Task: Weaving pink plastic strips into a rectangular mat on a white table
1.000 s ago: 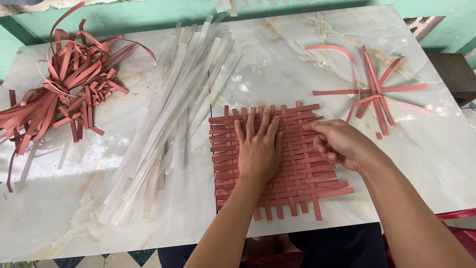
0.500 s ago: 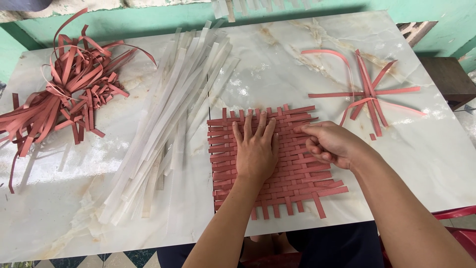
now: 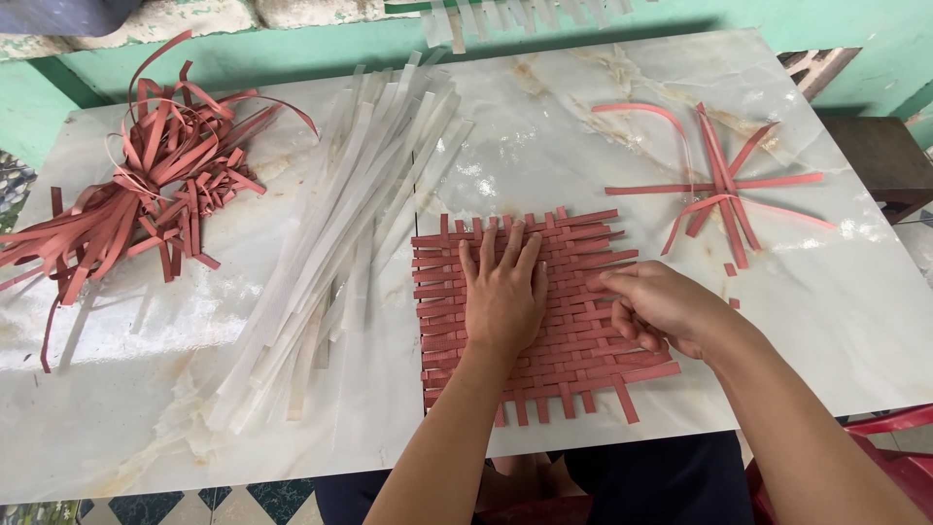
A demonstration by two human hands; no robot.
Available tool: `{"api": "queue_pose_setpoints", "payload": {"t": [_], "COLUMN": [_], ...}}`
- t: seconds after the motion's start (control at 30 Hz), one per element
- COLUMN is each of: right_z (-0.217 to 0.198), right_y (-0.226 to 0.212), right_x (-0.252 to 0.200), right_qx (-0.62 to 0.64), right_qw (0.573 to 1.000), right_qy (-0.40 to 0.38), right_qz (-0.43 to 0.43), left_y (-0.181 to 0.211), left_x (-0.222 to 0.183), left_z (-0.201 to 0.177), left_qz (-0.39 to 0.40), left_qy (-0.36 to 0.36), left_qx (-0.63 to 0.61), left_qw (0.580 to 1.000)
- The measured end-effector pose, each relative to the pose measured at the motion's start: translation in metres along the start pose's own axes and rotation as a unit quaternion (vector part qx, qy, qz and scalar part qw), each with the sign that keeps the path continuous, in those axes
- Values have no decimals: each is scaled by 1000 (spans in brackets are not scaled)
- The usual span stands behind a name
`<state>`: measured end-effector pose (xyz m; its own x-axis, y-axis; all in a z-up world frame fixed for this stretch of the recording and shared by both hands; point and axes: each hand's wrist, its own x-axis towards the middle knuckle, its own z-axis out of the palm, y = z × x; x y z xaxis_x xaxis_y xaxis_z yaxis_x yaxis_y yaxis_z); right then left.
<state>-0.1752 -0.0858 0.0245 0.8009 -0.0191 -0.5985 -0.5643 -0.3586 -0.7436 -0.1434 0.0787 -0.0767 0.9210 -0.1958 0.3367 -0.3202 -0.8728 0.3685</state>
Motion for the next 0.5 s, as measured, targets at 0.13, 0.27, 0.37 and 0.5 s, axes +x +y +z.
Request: {"api": "queue_pose_setpoints", "payload": {"t": [0.13, 0.27, 0.37, 0.5], "right_z": [-2, -2, 4, 3], "right_y": [3, 1, -6, -5], "right_x": [3, 3, -4, -3], "right_qx": [6, -4, -19, -94], "right_qw": [1000, 1000, 1000, 995], "right_qy": [6, -2, -6, 14], "right_qz": [10, 4, 2, -27], "left_y": [0, 0, 0, 0], "left_x": [-1, 0, 0, 0], "left_z": [0, 5, 7, 6], "left_qz": [-2, -1, -4, -2], "left_qy": [-3, 0, 5, 9], "left_qx": [0, 4, 8, 8], "left_qw": [1000, 1000, 1000, 1000]}}
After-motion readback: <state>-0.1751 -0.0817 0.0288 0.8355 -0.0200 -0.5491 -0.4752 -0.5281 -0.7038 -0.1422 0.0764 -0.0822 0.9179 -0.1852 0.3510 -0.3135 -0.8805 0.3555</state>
